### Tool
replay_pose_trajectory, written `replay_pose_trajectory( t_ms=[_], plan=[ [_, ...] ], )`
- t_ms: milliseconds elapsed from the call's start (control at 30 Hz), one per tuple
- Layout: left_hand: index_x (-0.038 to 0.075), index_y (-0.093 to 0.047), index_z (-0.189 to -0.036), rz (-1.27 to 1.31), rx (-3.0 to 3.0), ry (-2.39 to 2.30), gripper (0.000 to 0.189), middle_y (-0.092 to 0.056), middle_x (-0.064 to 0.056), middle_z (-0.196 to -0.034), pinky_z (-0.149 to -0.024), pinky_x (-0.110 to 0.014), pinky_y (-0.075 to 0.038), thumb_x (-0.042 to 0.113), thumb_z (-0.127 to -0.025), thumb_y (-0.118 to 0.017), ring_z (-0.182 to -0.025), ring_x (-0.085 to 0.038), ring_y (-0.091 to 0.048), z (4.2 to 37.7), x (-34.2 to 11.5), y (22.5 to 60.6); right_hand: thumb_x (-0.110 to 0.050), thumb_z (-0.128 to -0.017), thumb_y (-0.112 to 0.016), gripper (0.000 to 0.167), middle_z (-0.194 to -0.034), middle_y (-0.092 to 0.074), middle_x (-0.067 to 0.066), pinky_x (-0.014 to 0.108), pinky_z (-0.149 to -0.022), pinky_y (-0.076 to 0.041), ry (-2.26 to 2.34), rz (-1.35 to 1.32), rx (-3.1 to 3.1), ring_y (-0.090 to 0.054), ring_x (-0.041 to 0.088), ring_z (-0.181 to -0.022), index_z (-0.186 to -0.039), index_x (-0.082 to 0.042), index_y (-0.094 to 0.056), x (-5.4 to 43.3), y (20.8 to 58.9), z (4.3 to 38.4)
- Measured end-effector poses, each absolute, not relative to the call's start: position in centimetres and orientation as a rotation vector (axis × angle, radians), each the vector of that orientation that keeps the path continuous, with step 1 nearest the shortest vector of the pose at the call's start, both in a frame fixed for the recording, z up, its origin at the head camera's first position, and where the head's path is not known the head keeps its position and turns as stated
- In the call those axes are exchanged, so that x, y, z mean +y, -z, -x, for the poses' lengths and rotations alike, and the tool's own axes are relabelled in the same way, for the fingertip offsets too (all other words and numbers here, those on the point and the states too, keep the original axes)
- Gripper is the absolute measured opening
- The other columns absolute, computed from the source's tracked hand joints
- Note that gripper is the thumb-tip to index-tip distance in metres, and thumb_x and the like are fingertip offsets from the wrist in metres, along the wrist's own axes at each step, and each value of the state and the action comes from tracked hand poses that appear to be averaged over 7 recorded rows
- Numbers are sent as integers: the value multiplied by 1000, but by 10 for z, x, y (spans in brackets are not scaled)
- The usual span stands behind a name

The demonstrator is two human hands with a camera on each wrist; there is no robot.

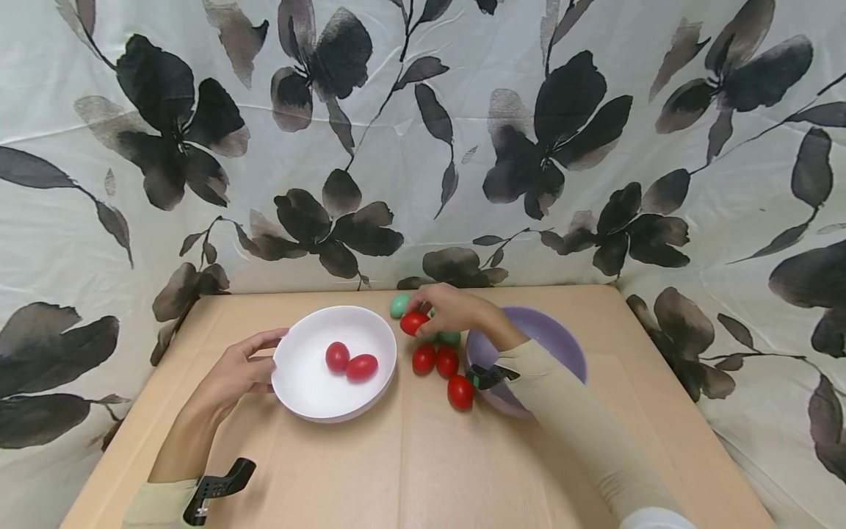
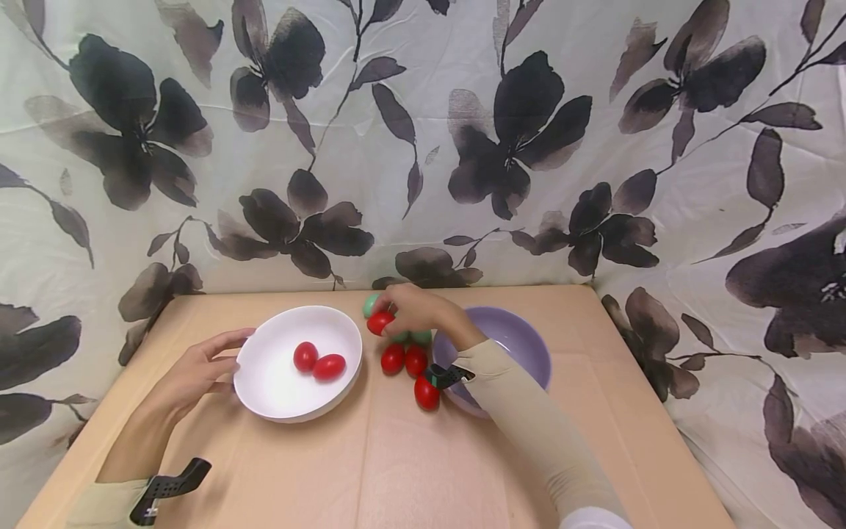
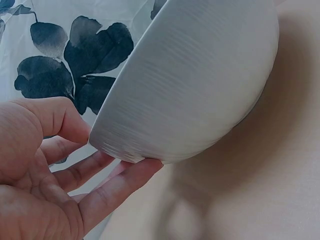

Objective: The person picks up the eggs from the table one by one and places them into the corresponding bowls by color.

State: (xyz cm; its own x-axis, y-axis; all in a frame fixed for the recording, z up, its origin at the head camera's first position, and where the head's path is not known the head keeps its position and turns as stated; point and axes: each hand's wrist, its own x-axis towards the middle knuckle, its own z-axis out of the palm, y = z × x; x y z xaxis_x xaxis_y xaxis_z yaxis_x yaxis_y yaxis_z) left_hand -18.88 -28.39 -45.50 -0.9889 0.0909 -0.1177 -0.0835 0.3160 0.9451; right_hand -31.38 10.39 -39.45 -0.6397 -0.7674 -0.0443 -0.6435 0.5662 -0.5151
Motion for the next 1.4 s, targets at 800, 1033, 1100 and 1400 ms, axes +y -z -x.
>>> replay_pose_trajectory(
  t_ms=[800, 1033, 1100, 1400],
  plan=[
    [7, -39, -155, -1, 2416, -1771, 63, -42, -26, -150, -71, -42, -62, 2, -95, -57, -101, -32, -67, 186, -282, 455, -13, -86, -78, 38, -113, -64, 0, 25, -89, -56, 729, 1265, 2505, -63, 18, -108, -123, -13, -72, 87, 374, 298],
    [6, -39, -155, -1, 2427, -1762, 63, -41, -26, -150, -71, -42, -62, 3, -95, -57, -101, -32, -67, 187, -282, 454, -17, -85, -80, 40, -114, -64, -4, 21, -85, -55, 673, 1278, 2502, -61, 13, -107, -124, -17, -71, 76, 376, 297],
    [6, -39, -155, 1, 2431, -1761, 62, -41, -26, -150, -71, -42, -62, 3, -95, -57, -101, -32, -67, 187, -281, 454, -17, -85, -80, 40, -115, -64, -3, 21, -86, -56, 667, 1293, 2491, -61, 13, -106, -124, -16, -71, 73, 377, 298],
    [7, -40, -154, 24, 2442, -1749, 63, -41, -25, -150, -72, -42, -62, 2, -93, -55, -101, -31, -66, 189, -279, 455, -13, -85, -81, 42, -122, -65, -1, 28, -92, -57, 694, 1317, 2390, -62, 15, -111, -125, -14, -70, 60, 379, 298]
  ],
)
